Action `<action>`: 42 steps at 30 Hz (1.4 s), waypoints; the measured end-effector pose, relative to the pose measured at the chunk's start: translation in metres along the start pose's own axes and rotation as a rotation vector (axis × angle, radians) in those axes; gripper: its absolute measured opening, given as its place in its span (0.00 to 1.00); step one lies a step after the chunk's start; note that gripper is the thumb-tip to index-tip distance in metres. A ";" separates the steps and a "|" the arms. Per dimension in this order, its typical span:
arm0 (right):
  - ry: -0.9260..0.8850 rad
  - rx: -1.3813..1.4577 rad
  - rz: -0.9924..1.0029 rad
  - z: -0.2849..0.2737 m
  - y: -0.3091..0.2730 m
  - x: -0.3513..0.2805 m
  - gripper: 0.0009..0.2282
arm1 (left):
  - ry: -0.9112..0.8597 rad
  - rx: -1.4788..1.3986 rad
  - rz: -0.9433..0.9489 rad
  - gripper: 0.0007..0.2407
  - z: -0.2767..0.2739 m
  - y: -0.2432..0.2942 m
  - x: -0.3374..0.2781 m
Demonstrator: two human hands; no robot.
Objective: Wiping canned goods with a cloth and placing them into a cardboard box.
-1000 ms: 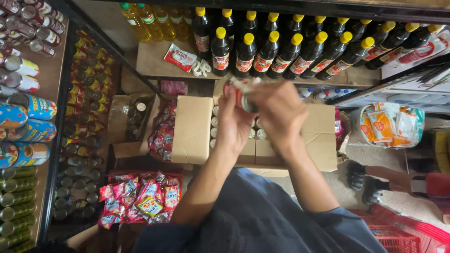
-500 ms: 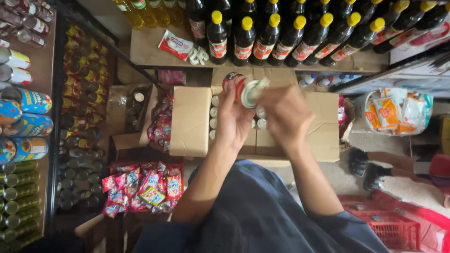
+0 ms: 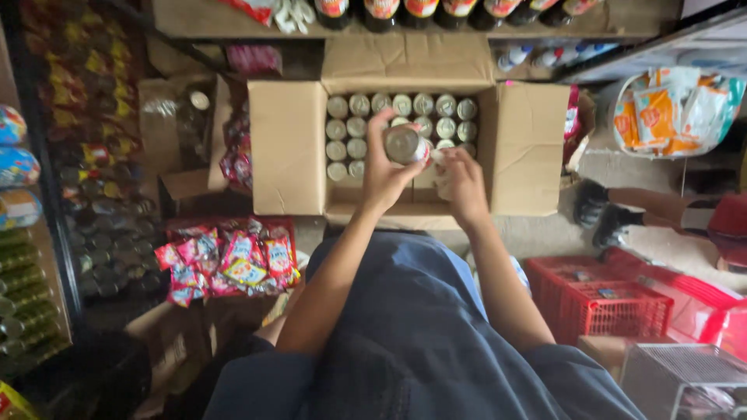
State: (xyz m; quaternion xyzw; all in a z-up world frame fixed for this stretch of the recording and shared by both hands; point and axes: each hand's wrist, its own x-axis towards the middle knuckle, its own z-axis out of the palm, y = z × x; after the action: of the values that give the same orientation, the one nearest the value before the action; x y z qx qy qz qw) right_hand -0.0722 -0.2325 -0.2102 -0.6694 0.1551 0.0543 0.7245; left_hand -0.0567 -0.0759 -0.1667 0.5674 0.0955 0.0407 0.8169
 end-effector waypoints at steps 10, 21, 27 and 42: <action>-0.163 0.092 0.388 -0.029 0.158 0.022 0.12 | -0.258 0.914 0.012 0.28 -0.057 -0.182 -0.007; -0.332 0.097 0.404 -0.048 0.324 0.056 0.27 | -0.448 1.399 -0.102 0.27 -0.082 -0.262 0.000; -0.487 0.234 0.300 -0.047 0.350 0.055 0.36 | -0.449 1.294 -0.178 0.29 -0.084 -0.239 -0.006; -0.182 0.016 0.180 0.030 0.090 0.086 0.15 | -0.066 0.802 0.246 0.20 -0.047 -0.044 0.056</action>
State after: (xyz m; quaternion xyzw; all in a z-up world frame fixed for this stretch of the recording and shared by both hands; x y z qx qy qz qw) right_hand -0.0123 -0.2051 -0.3194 -0.6393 0.1485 0.1786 0.7331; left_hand -0.0134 -0.0389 -0.2299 0.8487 0.0091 0.0794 0.5229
